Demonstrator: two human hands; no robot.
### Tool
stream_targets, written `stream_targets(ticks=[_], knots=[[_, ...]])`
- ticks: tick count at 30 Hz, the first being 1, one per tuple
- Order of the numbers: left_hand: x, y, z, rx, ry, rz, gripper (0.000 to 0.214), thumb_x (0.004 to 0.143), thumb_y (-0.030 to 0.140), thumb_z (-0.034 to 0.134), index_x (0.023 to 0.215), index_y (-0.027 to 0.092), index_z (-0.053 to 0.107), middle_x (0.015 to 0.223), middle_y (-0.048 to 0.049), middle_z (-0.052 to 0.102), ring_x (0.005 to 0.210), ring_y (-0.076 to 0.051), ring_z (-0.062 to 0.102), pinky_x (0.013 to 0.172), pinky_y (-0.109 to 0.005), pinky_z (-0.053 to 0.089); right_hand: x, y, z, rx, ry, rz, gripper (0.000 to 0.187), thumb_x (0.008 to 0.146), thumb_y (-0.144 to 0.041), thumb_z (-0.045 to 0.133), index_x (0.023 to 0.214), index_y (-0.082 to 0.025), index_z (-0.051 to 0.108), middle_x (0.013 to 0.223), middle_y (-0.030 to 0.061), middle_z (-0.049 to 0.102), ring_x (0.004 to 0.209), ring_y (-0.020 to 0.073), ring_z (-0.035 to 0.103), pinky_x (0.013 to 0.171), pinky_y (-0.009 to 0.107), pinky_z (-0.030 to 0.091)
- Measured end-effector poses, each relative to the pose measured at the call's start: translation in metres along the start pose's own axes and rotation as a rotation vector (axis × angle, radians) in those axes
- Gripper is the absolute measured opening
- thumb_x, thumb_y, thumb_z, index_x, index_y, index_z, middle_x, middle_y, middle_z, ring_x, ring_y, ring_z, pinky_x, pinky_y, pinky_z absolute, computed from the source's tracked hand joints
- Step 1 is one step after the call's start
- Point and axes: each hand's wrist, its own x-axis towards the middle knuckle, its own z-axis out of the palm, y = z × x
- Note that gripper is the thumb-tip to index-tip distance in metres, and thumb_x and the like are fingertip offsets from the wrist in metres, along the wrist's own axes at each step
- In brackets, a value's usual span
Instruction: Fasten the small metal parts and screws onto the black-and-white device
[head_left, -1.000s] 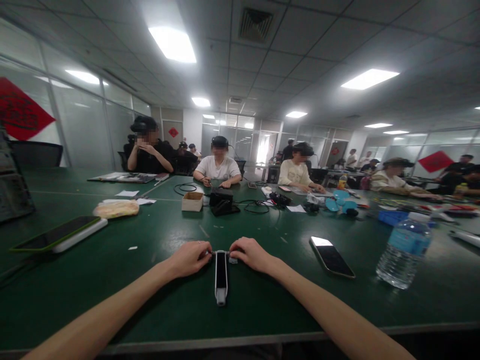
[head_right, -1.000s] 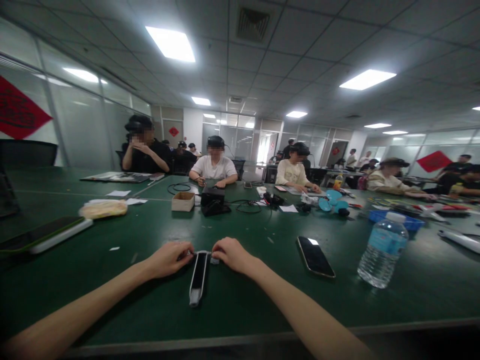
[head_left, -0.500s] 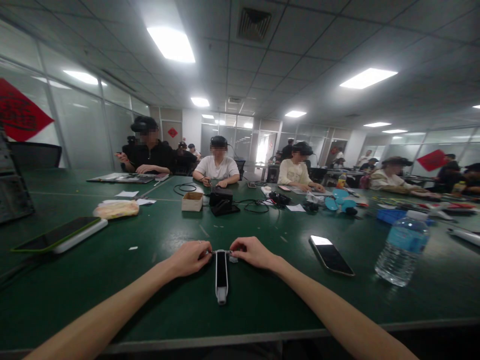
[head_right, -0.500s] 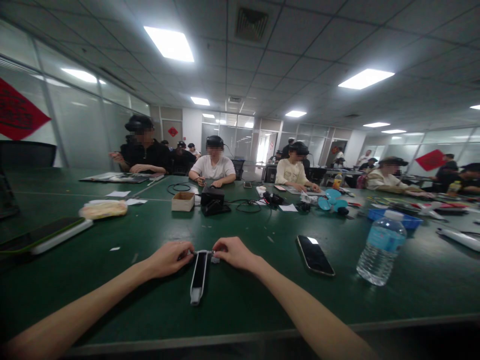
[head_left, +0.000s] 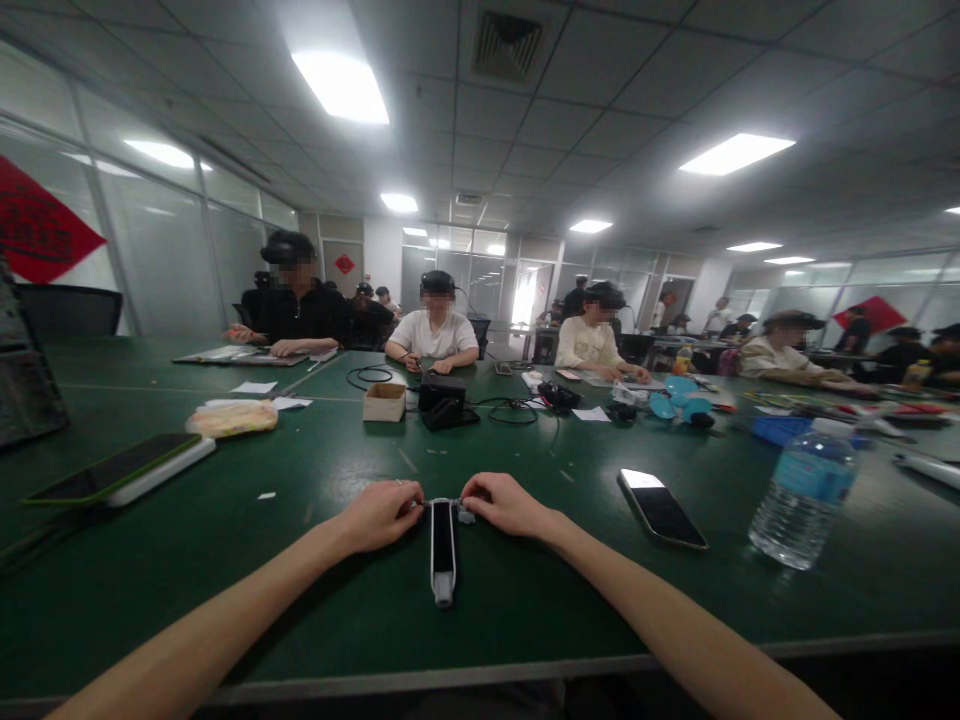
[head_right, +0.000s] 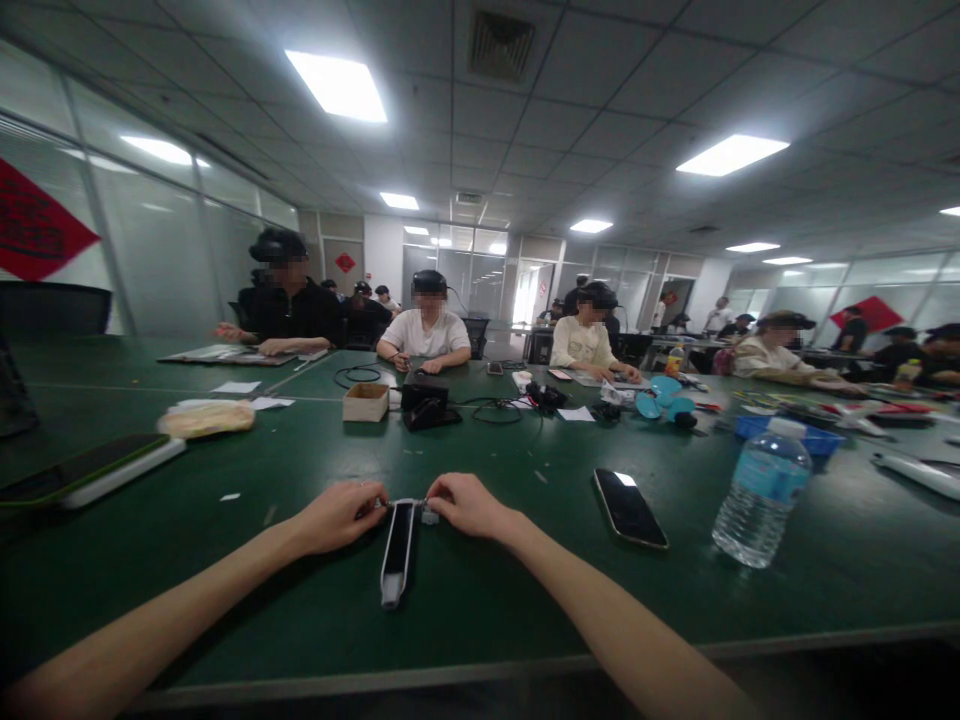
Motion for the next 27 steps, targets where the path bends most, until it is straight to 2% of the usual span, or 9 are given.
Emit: stream_targets(ticks=[5,11,16,27], knots=[[-0.0004,0.0007,-0.0012,-0.005,-0.002,-0.003,0.021,0.090,0.032,0.044,0.095,0.020,0.061,0.082,-0.0040,0.066,0.073,-0.019,0.060,0.064,-0.028,0.041,-0.0010,0.0000,-0.0011,0.045,-0.016,0.008,0.017,0.088,-0.022,0.056,0.098,-0.016,0.069,0.092,0.0040,0.069,0.080,0.0144,0.061,0.069,0.024,0.046],[-0.0003,-0.0008,-0.0002,-0.007,-0.005,0.002,0.021,0.090,0.032,0.044,0.096,0.020,0.060,0.083,-0.0041,0.066,0.074,-0.019,0.060,0.064,-0.028,0.041,-0.0034,-0.0043,-0.0023,0.109,-0.019,0.048,0.018,0.083,-0.024,0.063,0.097,-0.015,0.069,0.088,0.0033,0.068,0.075,0.0135,0.060,0.065,0.024,0.047],[-0.0002,-0.0016,0.0006,-0.006,0.001,0.005,0.021,0.091,0.032,0.044,0.096,0.020,0.061,0.083,-0.0041,0.066,0.074,-0.019,0.061,0.064,-0.028,0.041,-0.0036,-0.0040,-0.0027,0.135,-0.038,0.073,0.020,0.084,-0.026,0.062,0.099,-0.015,0.068,0.090,0.0027,0.067,0.076,0.0132,0.060,0.065,0.024,0.047],[0.0005,-0.0032,0.0036,0.018,0.022,0.023,0.018,0.090,0.028,0.044,0.093,0.020,0.060,0.082,-0.0032,0.066,0.074,-0.018,0.061,0.065,-0.027,0.041,-0.0013,0.0016,0.0026,0.029,-0.009,0.001,0.016,0.088,-0.025,0.058,0.094,-0.016,0.070,0.090,0.0046,0.065,0.079,0.0152,0.058,0.069,0.026,0.046]])
